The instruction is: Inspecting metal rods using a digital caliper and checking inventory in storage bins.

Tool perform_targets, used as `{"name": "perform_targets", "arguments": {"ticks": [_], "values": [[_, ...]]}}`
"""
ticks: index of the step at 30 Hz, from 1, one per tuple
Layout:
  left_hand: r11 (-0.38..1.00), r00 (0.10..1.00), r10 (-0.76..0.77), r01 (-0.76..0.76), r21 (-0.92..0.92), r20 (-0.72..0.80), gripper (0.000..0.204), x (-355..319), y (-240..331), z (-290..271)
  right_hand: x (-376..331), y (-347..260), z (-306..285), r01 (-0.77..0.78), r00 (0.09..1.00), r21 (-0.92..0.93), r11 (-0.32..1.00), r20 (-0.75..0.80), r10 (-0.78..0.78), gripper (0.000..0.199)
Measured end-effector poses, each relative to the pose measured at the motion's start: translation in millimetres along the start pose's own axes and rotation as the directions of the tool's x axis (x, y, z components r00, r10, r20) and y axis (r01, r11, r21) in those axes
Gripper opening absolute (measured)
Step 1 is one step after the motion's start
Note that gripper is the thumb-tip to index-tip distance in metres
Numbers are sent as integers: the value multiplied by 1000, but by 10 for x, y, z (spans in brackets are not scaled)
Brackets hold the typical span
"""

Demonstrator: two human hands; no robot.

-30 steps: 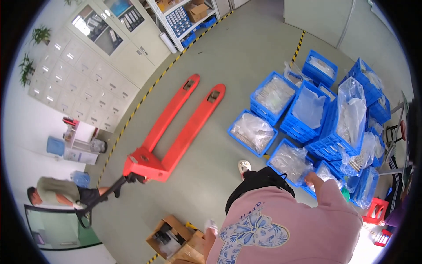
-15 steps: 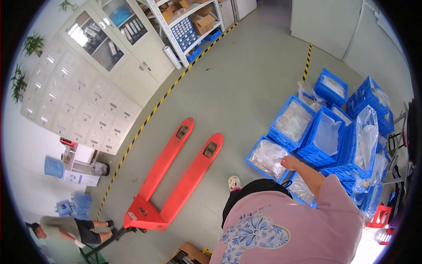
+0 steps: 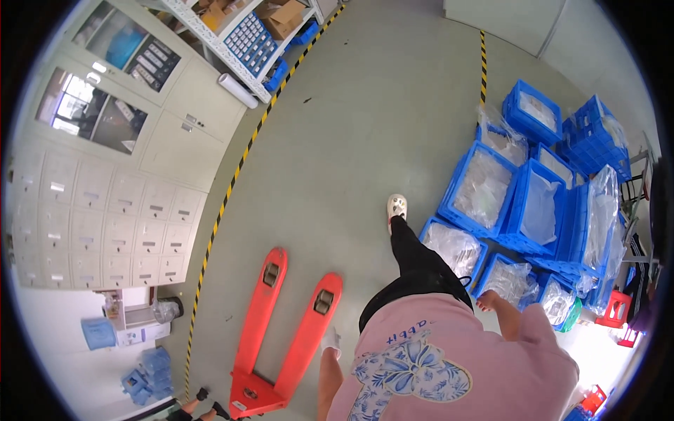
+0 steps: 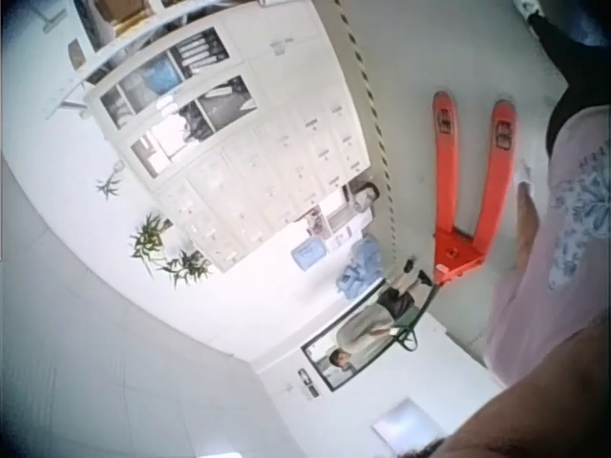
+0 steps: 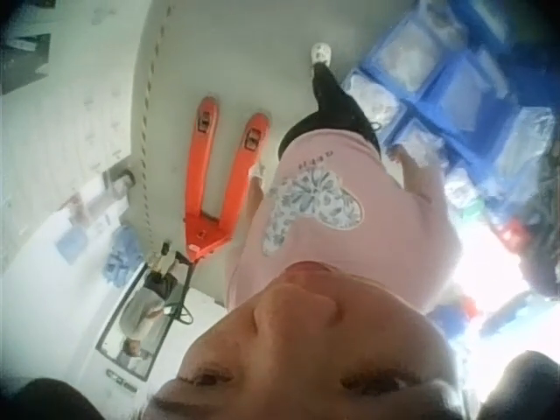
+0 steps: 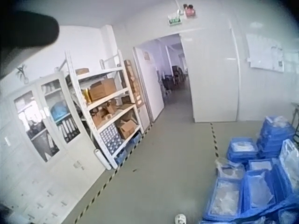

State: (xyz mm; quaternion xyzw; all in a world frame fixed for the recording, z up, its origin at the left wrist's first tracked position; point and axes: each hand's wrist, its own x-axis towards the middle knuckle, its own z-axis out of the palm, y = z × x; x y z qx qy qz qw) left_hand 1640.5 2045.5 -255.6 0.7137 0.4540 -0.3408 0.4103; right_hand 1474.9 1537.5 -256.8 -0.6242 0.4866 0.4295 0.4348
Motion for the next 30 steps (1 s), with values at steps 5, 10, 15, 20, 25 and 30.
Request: {"name": "perform_targets", "arguments": {"ticks": [5,10,15,20,25,30], "values": [[940,999,19,-9,341,-26,42,311,1203,150,365,-781,-359,0,1000,181,984,-3,0,21],[768,999,-27,35,639,-22,42,303,1955,305,733,-1786,-1226,329,932,94,940,-196,-306,19],[595,998,-68,34,803,8,44,464,2569,829,1048,-3137,-2244,382,873,-127,915,-274,-402,21],[774,993,-112,61,630,42,45,1276,1445,223,1122,-4343,-2780,510,777,62,858,-462,-428,16],[897,990,-124,82,435,70,48,2390,3028,577,1458,-4720,-2810,496,810,-576,650,36,-586,11],[737,986,95,-162,656,136,53,1892,5624,865,1546,-5427,-2669,-66,997,115,991,43,61,14]]}}
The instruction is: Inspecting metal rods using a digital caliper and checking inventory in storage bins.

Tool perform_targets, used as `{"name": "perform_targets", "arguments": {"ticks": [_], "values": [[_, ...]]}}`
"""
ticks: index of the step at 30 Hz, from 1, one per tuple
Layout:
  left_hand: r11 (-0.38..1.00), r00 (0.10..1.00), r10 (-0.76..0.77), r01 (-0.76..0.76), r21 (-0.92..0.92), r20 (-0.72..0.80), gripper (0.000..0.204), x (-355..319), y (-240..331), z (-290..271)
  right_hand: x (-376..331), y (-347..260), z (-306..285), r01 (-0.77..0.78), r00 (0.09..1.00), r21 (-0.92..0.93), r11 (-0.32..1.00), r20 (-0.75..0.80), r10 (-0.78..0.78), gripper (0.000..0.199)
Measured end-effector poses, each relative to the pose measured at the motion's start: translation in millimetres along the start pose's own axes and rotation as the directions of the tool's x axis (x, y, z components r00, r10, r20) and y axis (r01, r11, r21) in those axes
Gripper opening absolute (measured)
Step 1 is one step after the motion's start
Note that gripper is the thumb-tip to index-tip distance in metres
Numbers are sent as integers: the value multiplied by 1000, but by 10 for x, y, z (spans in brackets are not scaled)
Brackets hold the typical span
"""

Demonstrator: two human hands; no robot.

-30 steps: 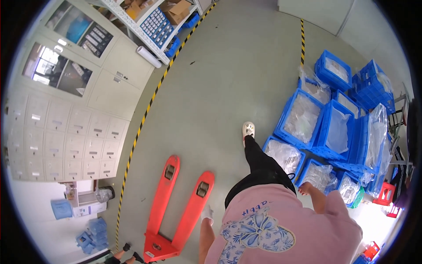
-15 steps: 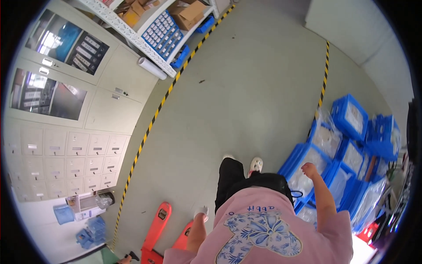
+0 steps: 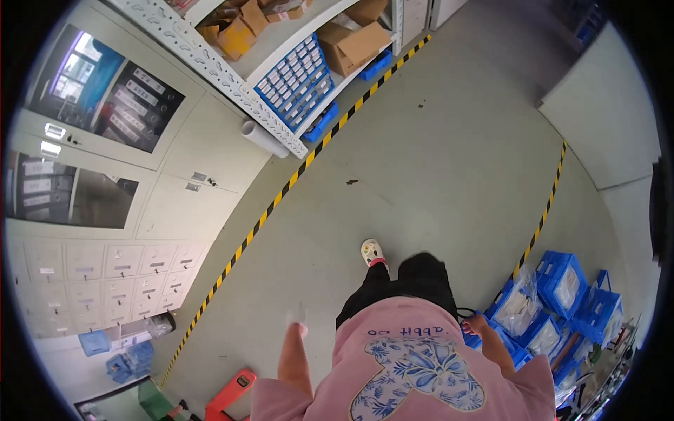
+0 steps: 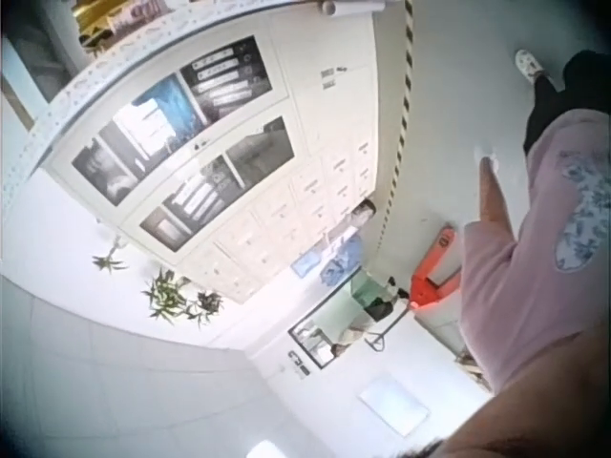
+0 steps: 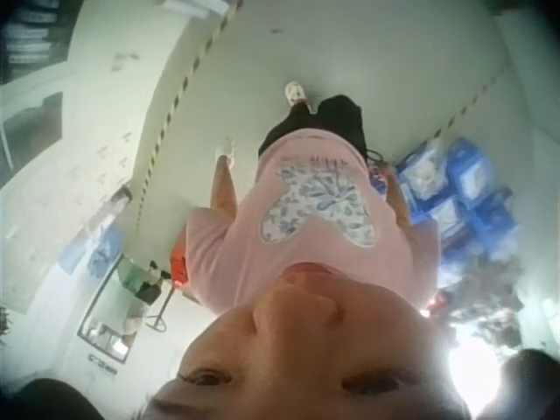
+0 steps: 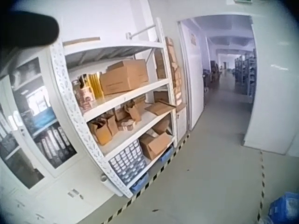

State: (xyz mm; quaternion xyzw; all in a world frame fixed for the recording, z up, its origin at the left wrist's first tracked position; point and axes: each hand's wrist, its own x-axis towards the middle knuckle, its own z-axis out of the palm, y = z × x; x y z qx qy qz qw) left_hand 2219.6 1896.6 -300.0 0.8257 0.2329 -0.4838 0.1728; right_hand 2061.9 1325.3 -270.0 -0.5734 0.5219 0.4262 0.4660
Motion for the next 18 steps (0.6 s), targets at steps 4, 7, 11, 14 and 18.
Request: {"name": "perform_targets", "arguments": {"ticks": [4,7,11,14,18], "values": [[588,959,-112,-147,-795,-260,36,-536,1714,-1553,272,-917,-289,89,993,118,989,71,-98,13],[751,953,-170,-38,-659,-250,35,-699,2160,-1906,194,-2131,-394,270,963,-17,963,-8,-270,16],[854,951,-237,105,-509,-201,36,-216,2436,-1730,260,-4178,-670,408,756,-782,471,0,-655,27],[943,945,-237,168,-288,-226,38,-151,2940,-1892,193,-5944,-630,484,617,-850,207,165,-769,22],[987,967,-161,158,-32,-199,33,43,3784,-2333,-349,-8120,-11,627,46,-733,-262,371,-928,25]]}}
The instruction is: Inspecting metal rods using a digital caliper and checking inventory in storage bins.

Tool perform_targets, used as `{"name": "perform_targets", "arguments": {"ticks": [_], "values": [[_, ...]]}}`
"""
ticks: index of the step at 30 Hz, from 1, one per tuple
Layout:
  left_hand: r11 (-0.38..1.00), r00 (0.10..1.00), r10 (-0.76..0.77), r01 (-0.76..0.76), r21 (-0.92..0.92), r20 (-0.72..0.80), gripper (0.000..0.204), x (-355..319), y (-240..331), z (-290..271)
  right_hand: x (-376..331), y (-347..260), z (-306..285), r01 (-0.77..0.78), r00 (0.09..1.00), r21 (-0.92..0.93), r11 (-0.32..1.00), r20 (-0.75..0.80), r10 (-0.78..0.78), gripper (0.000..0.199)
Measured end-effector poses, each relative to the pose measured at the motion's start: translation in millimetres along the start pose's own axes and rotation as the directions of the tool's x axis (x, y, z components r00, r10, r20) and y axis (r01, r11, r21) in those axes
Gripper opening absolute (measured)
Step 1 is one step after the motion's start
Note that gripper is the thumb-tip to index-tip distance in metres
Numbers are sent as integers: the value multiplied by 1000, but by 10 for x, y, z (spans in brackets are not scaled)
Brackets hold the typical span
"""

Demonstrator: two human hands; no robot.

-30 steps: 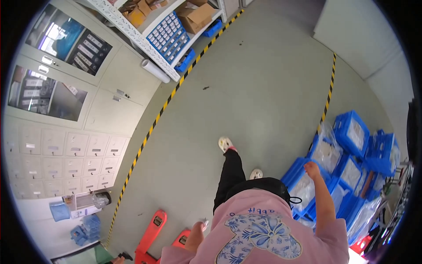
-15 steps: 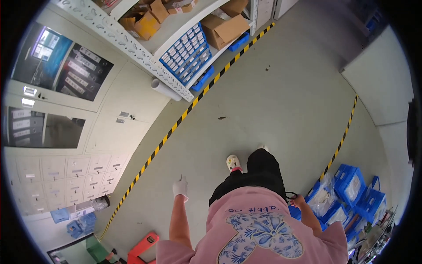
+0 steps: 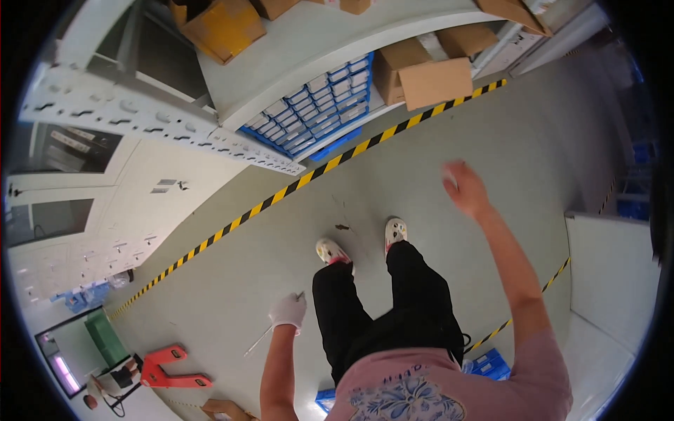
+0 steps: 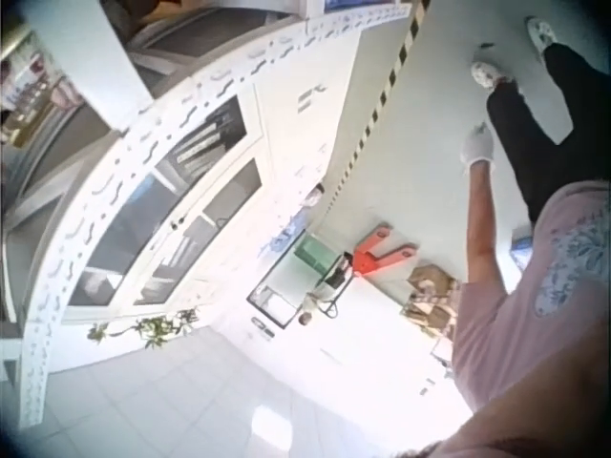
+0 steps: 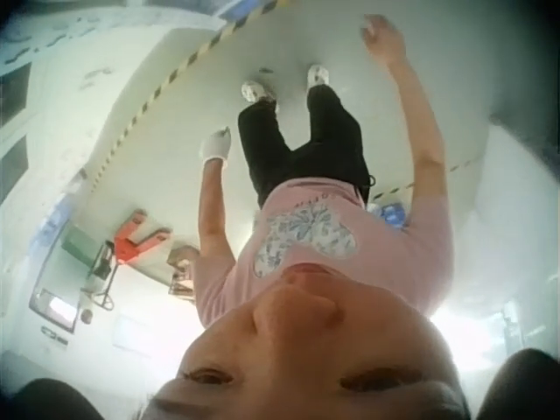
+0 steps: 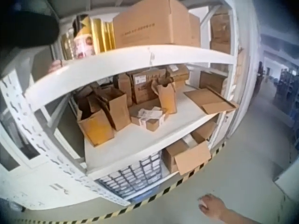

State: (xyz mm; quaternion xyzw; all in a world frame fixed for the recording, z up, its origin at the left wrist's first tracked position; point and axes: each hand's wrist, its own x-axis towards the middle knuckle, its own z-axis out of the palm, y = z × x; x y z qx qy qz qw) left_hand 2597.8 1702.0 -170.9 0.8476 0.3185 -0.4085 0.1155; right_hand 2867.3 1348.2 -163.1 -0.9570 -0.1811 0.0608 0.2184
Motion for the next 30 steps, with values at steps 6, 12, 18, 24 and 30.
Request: {"name": "perform_targets", "arguments": {"ticks": [6,12,18,24,30], "values": [[896,896,441,-437,73,-48,26,1007,1048,-2,2119,-1245,-202,545,618,-316,777,-475,-626,30],[662,662,748,-740,120,-44,22,2093,1566,544,2626,-1265,44,618,608,-197,761,-494,-621,49],[708,710,704,-704,53,12,23,2796,1370,1232,2700,-1218,233,704,430,-256,662,-589,-685,33],[762,742,633,-648,5,-222,23,2798,1548,1030,2710,-1231,296,654,310,-424,626,-605,-733,34],[815,798,529,-572,-88,-289,29,2690,1538,973,2796,-1158,331,642,307,-443,626,-599,-739,38]]}}
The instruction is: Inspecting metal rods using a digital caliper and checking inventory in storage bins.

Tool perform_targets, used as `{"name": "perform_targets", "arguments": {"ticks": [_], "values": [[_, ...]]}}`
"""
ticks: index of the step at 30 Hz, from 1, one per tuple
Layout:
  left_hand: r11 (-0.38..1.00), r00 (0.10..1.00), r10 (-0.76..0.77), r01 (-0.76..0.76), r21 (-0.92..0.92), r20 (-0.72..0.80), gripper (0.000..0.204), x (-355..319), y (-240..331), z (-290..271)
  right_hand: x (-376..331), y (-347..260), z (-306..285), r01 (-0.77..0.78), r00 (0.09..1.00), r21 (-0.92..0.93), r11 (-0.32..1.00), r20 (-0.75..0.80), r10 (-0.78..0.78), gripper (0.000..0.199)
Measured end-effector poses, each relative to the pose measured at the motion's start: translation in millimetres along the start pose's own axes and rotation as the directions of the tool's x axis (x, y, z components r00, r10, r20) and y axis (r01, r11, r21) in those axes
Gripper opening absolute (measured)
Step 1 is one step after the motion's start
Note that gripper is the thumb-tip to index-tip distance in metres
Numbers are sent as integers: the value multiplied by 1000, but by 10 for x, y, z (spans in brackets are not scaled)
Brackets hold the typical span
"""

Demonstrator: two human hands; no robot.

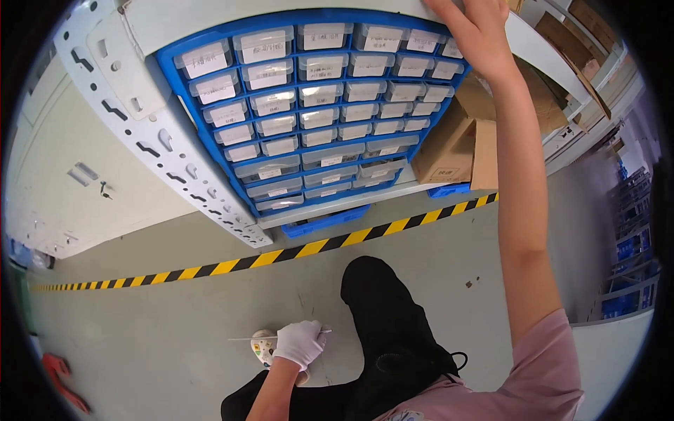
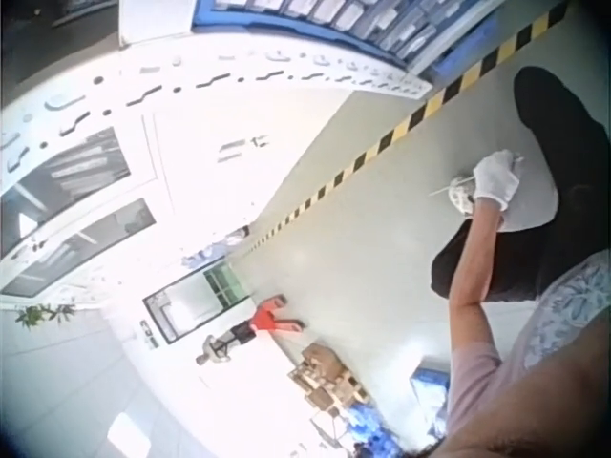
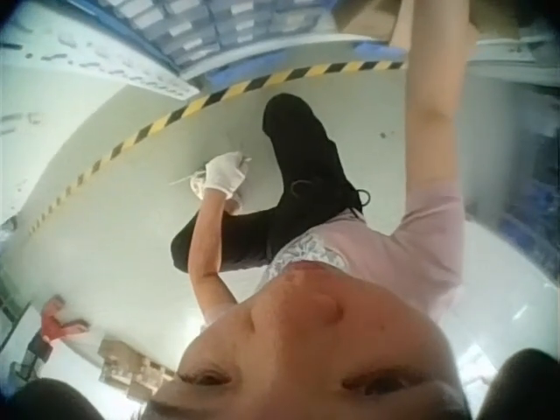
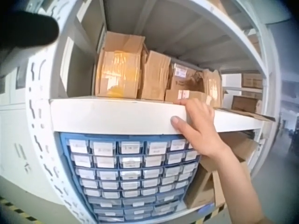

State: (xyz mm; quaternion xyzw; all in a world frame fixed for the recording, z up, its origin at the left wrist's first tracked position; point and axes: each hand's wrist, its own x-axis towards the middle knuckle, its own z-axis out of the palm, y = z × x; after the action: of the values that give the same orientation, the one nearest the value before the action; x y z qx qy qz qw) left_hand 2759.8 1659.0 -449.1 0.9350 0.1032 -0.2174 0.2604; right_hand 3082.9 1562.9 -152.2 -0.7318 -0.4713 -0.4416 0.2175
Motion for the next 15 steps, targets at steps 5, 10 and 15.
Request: {"name": "perform_targets", "arguments": {"ticks": [5,10,15], "values": [[999,999,35,-35,0,-24,30,17,25,29,-33,14,-14,6,999,-56,998,-33,-8,41],[1000,1000,-5,6,14,-11,35,29,107,-76,-57,-20,10,-63,995,-28,998,-85,61,44],[998,999,40,-40,38,5,34,76,104,-45,-81,1,45,-75,993,-35,997,-94,72,44]]}}
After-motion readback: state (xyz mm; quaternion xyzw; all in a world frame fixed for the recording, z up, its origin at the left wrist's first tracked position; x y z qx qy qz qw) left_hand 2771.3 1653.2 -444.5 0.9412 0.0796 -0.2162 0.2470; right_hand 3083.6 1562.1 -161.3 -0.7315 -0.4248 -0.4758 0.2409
